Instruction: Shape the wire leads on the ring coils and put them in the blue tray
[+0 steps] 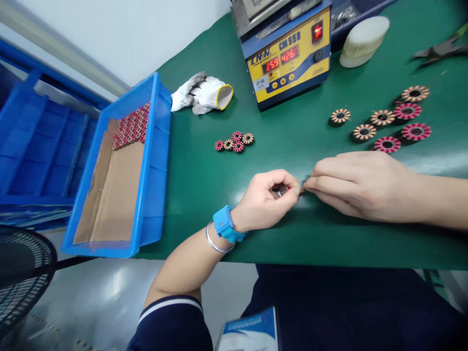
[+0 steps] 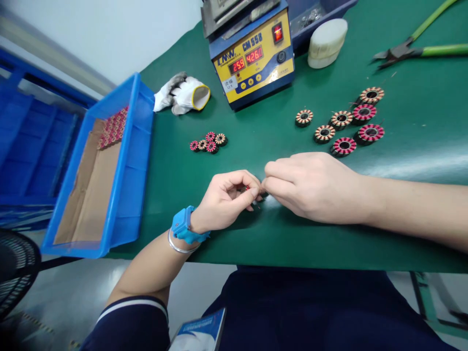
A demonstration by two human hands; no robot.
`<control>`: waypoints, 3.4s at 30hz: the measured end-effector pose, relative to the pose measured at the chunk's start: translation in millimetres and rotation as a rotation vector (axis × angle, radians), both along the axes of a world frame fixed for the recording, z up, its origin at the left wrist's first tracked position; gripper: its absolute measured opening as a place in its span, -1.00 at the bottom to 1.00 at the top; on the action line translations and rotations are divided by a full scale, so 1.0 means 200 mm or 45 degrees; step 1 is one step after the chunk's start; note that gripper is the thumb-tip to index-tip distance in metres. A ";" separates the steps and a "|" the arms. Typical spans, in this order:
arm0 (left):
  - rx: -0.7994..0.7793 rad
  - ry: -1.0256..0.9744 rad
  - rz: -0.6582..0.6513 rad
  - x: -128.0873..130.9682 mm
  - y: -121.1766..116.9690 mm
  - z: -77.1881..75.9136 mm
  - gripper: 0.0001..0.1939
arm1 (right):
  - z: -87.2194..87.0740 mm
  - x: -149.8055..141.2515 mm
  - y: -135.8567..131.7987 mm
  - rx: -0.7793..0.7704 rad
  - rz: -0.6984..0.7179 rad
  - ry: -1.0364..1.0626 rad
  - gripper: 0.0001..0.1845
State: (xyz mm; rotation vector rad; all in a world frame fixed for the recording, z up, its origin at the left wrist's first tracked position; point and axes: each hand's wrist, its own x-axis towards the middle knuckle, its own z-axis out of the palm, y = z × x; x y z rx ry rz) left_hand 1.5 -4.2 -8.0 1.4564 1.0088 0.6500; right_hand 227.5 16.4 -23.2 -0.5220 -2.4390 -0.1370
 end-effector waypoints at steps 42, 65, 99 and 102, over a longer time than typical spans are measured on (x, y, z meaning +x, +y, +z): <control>-0.224 -0.192 0.456 0.04 0.04 -0.03 -0.87 | -0.05 -0.09 0.00 -0.618 -0.009 0.458 -0.73; -0.318 -0.185 0.432 0.03 0.05 0.00 -0.84 | -0.04 -0.09 -0.02 -0.714 0.011 0.497 -0.84; 0.243 -0.023 0.125 0.01 -0.02 0.02 -0.84 | 0.02 -0.03 0.05 -0.921 0.143 0.315 -0.80; -0.102 -0.070 0.157 0.01 0.00 0.03 -0.84 | -0.01 -0.01 0.04 -0.152 0.098 0.231 -0.90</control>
